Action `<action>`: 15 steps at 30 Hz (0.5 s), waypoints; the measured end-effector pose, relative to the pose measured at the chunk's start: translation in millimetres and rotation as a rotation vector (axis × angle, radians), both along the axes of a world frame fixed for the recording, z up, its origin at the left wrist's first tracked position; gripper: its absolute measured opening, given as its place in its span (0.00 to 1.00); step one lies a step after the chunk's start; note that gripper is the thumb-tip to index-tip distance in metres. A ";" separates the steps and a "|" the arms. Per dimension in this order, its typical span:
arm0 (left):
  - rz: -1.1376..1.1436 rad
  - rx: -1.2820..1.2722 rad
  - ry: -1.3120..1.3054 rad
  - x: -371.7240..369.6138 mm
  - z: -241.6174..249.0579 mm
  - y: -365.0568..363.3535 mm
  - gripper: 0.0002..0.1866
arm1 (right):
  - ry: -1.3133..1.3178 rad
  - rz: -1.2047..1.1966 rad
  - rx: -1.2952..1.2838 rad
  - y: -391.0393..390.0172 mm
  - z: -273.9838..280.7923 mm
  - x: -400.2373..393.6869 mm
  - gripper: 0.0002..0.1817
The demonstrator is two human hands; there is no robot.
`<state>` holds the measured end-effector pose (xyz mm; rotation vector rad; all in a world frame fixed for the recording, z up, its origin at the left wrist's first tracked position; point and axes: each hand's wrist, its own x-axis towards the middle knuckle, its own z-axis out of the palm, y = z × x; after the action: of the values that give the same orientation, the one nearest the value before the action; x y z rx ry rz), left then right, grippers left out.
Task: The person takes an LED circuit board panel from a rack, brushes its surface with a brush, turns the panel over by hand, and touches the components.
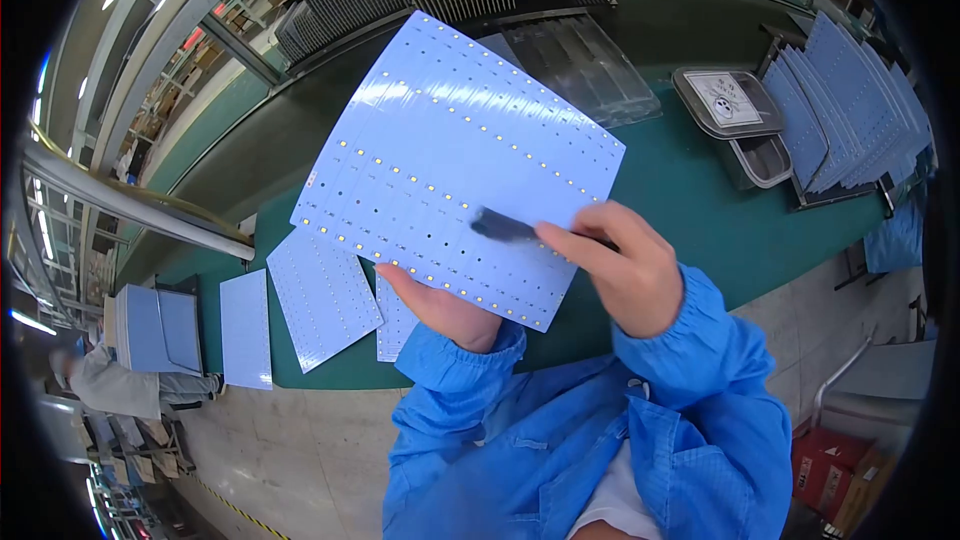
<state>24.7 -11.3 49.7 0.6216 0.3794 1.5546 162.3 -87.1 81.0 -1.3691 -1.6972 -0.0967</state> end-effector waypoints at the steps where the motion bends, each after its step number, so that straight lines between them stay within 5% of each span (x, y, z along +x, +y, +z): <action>1: 0.005 0.003 0.001 -2.6 2.5 2.0 0.36 | -0.042 -0.009 -0.050 -8.3 -4.5 4.7 0.23; 10: -0.044 0.077 0.000 -2.5 -4.8 4.0 0.35 | 0.001 0.006 0.018 12.9 1.0 -5.3 0.22; 15: 0.128 -0.011 -0.001 -7.3 10.1 10.0 0.35 | -0.071 0.021 -0.093 -17.7 -9.9 20.3 0.22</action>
<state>17.3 -1.3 59.8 0.5974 0.4333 1.6734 182.6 -104.8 71.1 -1.4313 -1.7939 -0.0551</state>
